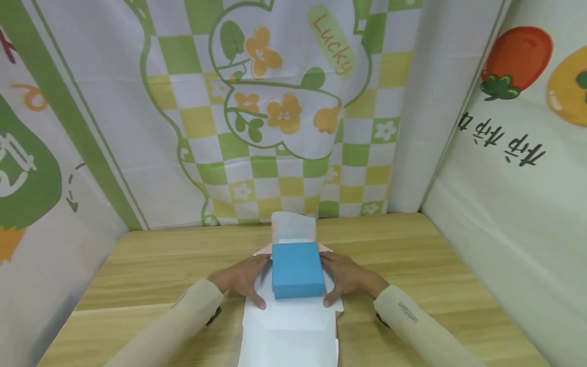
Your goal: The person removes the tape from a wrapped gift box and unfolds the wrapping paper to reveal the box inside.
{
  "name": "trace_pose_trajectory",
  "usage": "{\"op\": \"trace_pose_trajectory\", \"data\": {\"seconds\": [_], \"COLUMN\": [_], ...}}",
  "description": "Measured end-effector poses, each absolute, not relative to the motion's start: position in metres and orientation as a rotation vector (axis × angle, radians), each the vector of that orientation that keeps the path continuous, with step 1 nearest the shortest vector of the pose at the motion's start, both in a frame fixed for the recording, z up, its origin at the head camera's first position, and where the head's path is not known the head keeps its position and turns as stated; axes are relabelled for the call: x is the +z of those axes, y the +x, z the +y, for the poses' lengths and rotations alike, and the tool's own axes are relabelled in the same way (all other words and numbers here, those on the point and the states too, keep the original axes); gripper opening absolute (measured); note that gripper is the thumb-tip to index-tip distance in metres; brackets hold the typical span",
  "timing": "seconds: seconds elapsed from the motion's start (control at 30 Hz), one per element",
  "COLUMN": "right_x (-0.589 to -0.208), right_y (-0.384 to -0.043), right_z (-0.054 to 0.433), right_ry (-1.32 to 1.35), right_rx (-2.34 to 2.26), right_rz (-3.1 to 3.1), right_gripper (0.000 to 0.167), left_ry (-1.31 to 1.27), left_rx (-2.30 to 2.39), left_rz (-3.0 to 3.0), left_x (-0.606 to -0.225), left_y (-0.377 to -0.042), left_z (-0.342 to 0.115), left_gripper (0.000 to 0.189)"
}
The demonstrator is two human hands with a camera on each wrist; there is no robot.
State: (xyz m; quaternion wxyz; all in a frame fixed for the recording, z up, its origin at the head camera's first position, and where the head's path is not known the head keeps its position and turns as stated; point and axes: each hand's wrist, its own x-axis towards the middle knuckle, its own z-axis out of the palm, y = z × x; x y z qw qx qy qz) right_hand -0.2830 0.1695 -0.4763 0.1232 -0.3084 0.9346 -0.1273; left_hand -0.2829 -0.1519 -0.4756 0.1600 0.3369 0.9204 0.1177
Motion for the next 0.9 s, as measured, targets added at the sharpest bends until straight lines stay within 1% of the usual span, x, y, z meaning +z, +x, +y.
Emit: {"op": "trace_pose_trajectory", "data": {"seconds": [0.17, 0.23, 0.33, 0.43, 0.53, 0.63, 0.73, 0.9], "right_x": [-0.475, -0.475, -0.476, -0.476, -0.476, -0.476, -0.475, -0.475], "right_y": [-0.279, -0.278, -0.28, -0.282, -0.283, -0.285, -0.288, -0.296], "right_z": [0.166, 0.164, 0.161, 0.161, 0.161, 0.162, 0.163, 0.163], "right_ry": [-0.966, -0.99, -0.98, -0.961, -0.874, -0.776, -0.742, -0.761], "right_rx": [-0.394, -0.425, -0.45, -0.396, -0.274, -0.161, -0.135, -0.169], "right_rz": [2.743, 2.716, 2.653, 2.613, 2.609, 2.615, 2.612, 2.625], "right_gripper": [0.116, 0.117, 0.127, 0.141, 0.15, 0.149, 0.147, 0.147], "left_ry": [0.865, 0.836, 0.813, 0.854, 0.909, 0.964, 0.978, 0.895], "left_rx": [0.261, 0.248, 0.231, 0.209, 0.178, 0.125, 0.103, 0.206], "left_rz": [2.65, 2.662, 2.67, 2.69, 2.715, 2.742, 2.751, 2.723], "left_x": [-0.479, -0.48, -0.483, -0.487, -0.489, -0.49, -0.491, -0.491], "left_y": [-0.28, -0.28, -0.281, -0.284, -0.287, -0.29, -0.291, -0.29], "left_z": [-0.15, -0.15, -0.151, -0.15, -0.148, -0.146, -0.146, -0.149], "left_gripper": [0.139, 0.143, 0.145, 0.14, 0.134, 0.131, 0.132, 0.134]}}
